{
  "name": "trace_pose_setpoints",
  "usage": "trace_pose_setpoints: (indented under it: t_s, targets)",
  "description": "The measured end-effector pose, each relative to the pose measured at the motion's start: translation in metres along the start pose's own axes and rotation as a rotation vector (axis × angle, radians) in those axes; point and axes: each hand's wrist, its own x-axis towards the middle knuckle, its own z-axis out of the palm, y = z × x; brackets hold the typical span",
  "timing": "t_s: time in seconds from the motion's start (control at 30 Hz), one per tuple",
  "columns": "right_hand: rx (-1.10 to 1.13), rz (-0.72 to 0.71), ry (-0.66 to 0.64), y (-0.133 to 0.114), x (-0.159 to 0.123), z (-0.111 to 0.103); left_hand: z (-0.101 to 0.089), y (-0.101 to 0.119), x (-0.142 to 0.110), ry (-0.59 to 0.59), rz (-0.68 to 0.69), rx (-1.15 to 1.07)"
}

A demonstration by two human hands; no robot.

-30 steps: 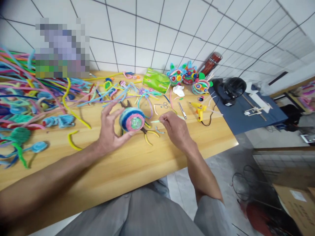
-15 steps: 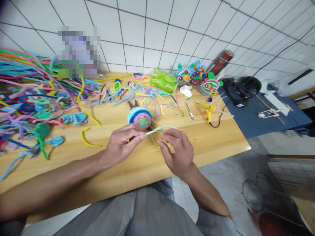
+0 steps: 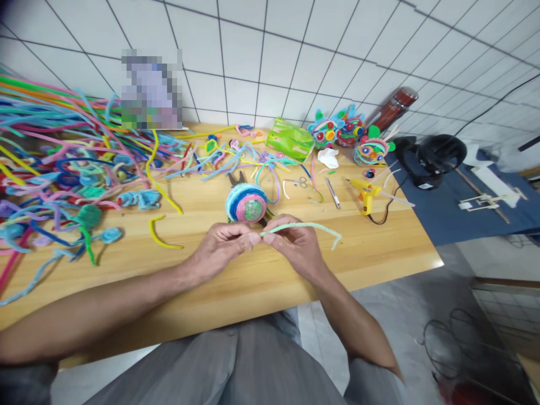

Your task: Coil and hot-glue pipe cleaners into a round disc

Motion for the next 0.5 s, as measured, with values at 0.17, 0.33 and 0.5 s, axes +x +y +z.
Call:
trace_pose_setpoints:
  t_s: [0.17, 0.33, 0.5]
  targets:
    - [-0.088, -0.058, 0.040, 0.004, 0.027, 0.003, -0.020, -0.009, 0.009, 0.299, 0.378, 0.346]
    - [-0.209, -0.059, 0.092, 0.026, 0.056, 0.009, -0.050, -0.039, 0.032, 0.360, 0.562, 0.674]
    - [-0.206, 0.021, 0.068, 0.040, 0.064, 0.010, -0.054, -0.062, 0.041, 0.240, 0.561, 0.625]
